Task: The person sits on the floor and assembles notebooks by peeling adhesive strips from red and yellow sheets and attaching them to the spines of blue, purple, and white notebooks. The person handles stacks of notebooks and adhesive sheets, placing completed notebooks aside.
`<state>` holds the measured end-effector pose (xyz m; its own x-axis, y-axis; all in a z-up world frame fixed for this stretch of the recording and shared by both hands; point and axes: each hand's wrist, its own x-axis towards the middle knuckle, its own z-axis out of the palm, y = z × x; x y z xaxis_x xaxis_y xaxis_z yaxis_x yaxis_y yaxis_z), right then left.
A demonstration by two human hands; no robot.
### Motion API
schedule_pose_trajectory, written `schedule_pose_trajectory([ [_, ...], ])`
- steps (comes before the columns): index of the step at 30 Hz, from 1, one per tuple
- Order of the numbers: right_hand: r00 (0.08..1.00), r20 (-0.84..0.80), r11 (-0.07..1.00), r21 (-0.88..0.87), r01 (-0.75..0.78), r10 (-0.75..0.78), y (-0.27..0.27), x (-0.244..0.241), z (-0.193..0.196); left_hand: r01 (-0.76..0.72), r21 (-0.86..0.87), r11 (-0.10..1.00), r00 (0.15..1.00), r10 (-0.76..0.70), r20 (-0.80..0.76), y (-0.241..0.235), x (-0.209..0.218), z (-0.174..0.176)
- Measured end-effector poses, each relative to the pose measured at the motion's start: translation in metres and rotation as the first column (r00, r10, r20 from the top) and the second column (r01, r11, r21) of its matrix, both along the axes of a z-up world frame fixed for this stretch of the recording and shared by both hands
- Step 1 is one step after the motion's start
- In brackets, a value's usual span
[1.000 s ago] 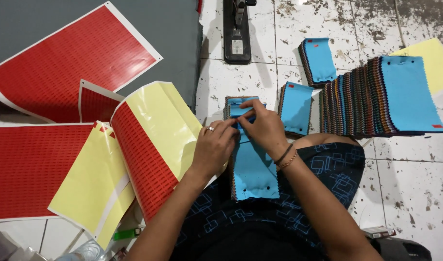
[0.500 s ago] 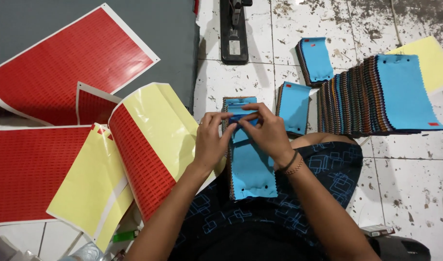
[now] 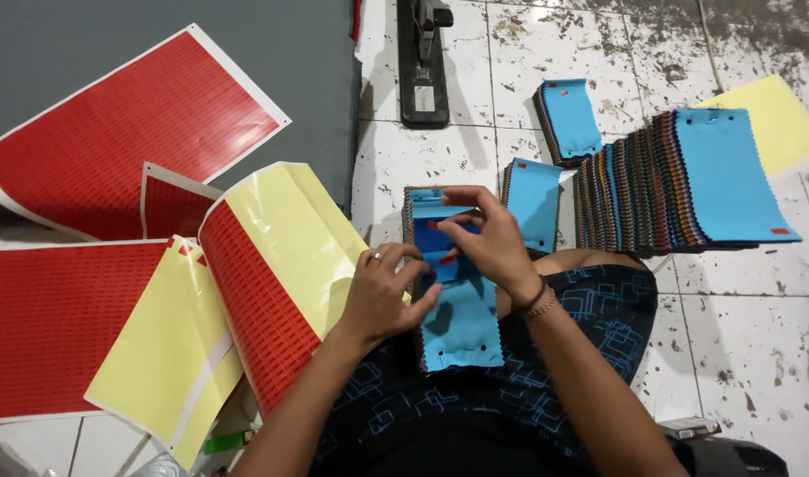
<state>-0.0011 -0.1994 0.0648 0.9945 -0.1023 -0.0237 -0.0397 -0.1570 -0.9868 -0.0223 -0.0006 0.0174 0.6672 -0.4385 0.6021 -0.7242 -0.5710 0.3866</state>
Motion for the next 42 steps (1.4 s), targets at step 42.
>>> schedule_pose_trajectory([
  [42, 0.945, 0.318, 0.869, -0.485, 0.094, 0.075, 0.001, -0.019, 0.009, -0.106, -0.068, 0.992, 0.938, 0.077, -0.339, -0.013, 0.025, 0.004],
])
